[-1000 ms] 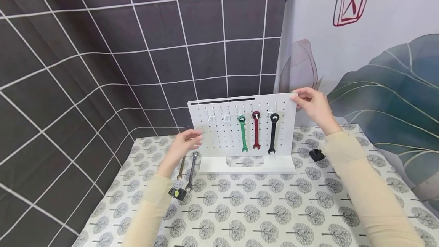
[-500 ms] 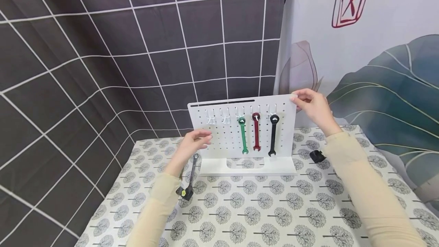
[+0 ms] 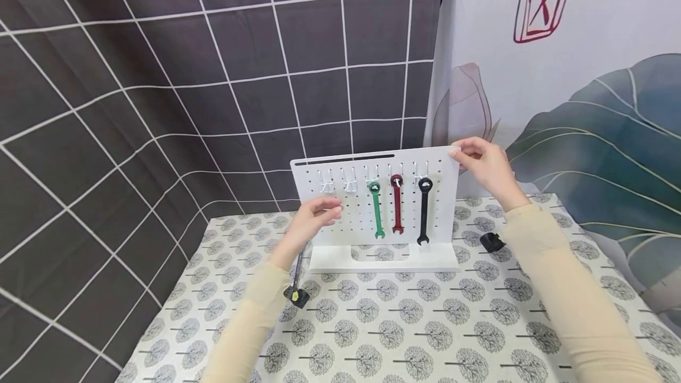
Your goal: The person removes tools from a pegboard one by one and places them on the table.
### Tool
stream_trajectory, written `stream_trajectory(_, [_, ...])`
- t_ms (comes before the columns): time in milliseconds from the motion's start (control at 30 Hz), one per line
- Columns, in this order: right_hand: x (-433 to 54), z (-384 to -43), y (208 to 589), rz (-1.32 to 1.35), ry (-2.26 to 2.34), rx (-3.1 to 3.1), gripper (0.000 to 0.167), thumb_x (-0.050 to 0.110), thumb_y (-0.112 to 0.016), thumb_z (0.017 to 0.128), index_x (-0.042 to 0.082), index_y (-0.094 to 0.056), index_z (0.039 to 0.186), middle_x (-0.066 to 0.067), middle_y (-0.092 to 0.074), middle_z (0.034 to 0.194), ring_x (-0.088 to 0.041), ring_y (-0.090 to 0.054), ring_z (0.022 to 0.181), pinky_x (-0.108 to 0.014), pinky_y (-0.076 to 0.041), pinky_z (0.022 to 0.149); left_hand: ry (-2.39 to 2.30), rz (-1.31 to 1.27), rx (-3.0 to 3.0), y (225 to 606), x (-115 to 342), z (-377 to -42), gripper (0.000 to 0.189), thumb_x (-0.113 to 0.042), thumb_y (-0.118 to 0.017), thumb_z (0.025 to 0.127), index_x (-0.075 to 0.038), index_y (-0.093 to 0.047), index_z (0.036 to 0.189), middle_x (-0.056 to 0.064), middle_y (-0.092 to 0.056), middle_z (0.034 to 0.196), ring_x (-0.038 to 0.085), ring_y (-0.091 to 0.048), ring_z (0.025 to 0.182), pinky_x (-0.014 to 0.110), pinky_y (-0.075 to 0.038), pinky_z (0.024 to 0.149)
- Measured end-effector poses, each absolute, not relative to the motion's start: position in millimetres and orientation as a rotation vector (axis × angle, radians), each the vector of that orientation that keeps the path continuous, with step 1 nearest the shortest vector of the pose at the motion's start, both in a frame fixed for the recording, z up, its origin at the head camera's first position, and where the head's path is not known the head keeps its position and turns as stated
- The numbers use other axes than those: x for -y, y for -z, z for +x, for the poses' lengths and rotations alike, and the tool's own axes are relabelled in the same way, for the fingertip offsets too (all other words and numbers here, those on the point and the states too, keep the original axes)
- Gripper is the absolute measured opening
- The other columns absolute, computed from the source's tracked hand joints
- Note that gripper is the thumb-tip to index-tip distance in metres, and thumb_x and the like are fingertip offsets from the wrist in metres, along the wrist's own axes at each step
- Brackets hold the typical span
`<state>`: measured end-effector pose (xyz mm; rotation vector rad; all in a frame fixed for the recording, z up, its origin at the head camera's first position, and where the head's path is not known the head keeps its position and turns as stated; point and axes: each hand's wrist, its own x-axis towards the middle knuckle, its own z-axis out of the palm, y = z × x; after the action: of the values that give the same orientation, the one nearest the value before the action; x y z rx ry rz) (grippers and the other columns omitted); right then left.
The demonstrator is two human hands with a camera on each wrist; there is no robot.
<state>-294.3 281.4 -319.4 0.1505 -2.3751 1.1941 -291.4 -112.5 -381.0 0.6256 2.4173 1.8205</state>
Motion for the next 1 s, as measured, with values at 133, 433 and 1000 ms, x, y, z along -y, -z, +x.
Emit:
stream_trajectory(133, [-280,-294,318,0.155,-1.190,2.373,0.041,0.037,-0.069,0.097,0.004,-0.067,0.120,-0.016,-0.074,0.106,-0.011,-0.069,0.073,-0.017,-0.048,0.071,-1.830,0.657,-2.398,383,104,-292,0.036,-0.015,-0.066,0.098,0.002,-0.062,0.129,0.017,-0.066,0.126,0.028,-0.066,0.112,0.035,-0.056,0.097])
stream_trajectory(433, [-278,-294,318,0.162,-1.191,2.374,0.038,0.035,-0.069,0.097,0.003,-0.067,0.119,-0.015,-0.074,0.105,-0.010,-0.068,0.071,-0.020,-0.048,0.074,-1.846,0.703,-2.410,390,84,-292,0.035,-0.013,-0.066,0.097,0.001,-0.062,0.129,0.016,-0.067,0.126,0.029,-0.065,0.114,0.035,-0.056,0.097])
stream_trajectory(1000, [-280,-293,318,0.154,-1.178,2.380,0.040,0.035,-0.069,0.097,0.003,-0.066,0.120,-0.016,-0.074,0.106,-0.014,-0.069,0.073,-0.023,-0.047,0.076,-1.905,0.735,-2.273,392,62,-291,0.042,-0.010,-0.064,0.099,0.003,-0.055,0.137,0.021,-0.062,0.133,0.034,-0.060,0.122,0.036,-0.052,0.102])
